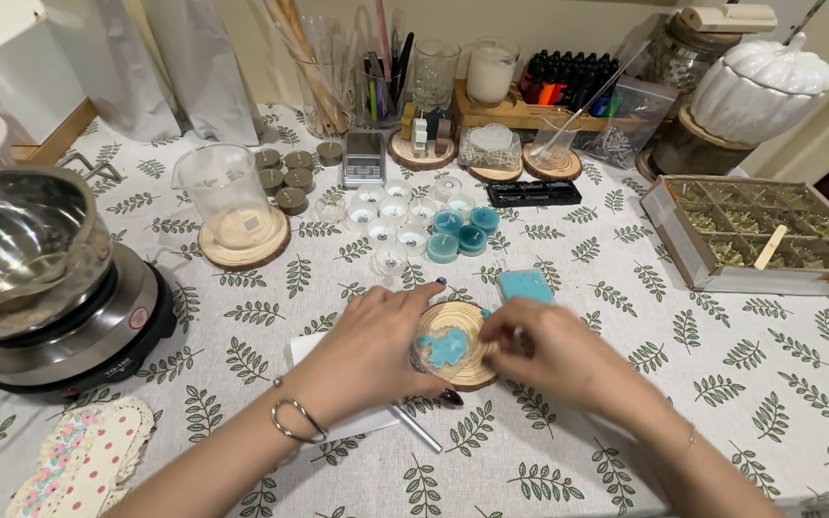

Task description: The person is crafting small decorative candles. They use a metal spatula to scrape blue wax from a wooden slice and apply it to a clear plastic mold. They then use tweezers to place small heart-shaped wax pieces into the mold and smooth the surface with the spatula.

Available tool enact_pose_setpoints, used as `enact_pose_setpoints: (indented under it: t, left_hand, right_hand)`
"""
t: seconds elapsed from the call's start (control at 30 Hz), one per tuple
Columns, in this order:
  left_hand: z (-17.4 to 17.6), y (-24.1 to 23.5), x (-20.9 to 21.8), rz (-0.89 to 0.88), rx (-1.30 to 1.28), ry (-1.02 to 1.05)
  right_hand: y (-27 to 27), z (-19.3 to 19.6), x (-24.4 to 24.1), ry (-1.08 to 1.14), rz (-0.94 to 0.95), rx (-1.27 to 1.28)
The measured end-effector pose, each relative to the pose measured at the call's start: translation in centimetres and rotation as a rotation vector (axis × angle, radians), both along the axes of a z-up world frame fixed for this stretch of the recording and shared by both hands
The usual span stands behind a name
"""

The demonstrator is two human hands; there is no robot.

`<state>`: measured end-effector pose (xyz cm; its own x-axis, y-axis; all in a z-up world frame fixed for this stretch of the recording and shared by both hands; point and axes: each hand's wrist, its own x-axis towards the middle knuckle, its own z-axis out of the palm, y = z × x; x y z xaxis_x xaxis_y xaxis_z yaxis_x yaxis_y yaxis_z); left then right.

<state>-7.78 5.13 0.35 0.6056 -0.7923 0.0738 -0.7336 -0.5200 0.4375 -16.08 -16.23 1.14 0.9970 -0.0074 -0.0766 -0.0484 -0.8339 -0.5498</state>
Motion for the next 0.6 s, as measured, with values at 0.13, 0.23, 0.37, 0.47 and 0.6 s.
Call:
enact_pose_setpoints:
  t: [0.13,0.23,0.37,0.47,0.6]
  left_hand:
    - [0.4,-0.1,0.8,-0.016,0.078,0.046]
    - [0.6,-0.2,1.2,-0.066,0.016,0.039]
    - [0.0,0.4,0.9,-0.051,-0.068,0.023]
    - [-0.2,0.6,0.9,-0.020,-0.057,0.072]
    - [-0.2,0.7,0.7,-0.002,-0.082,0.099]
  right_hand:
    - [-1.7,0.3,1.1,-0.095,-0.049,-0.114]
    - [-2.3,-0.2,1.8,-0.213,0.107,-0.141]
    - [-2.8,-1.2,2.4,-0.173,0.165,-0.164]
    - [-3.0,-1.4,2.6,-0.165,0.154,-0.145]
    - [-2.7,-2.0,2.6,-0.260,0.151,-0.140]
